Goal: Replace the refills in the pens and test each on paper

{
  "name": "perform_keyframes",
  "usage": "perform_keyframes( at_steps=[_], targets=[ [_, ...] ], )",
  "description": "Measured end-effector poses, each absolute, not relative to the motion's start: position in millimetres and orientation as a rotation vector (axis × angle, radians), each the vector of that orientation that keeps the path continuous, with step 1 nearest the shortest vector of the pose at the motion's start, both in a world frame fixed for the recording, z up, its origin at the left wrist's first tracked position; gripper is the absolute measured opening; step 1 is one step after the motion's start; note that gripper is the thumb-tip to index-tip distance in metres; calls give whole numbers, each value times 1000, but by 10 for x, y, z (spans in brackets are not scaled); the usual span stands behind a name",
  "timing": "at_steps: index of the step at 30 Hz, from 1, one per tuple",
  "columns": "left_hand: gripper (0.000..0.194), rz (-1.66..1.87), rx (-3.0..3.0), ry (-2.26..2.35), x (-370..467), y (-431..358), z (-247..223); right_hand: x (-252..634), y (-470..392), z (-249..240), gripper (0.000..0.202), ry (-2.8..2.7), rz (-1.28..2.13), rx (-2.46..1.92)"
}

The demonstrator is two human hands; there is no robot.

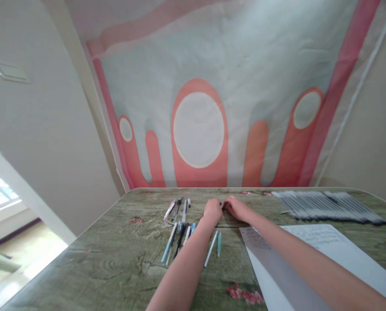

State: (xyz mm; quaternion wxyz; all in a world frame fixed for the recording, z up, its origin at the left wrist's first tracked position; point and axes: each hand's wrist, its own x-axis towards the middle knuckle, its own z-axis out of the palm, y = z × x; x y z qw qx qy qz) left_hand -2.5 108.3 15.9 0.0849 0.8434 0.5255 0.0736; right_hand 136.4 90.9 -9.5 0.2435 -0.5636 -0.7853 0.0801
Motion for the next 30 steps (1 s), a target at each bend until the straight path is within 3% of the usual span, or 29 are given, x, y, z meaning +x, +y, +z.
perform_keyframes(
  at_steps=[17,30],
  targets=[
    [29,350,2359,1531,245,1058,131,1709,680,-176,23,-2025,213,-1634],
    [22,657,1738,1285,-2,1162,32,1697,563,-272,16,-1864,66,-1508]
  ],
)
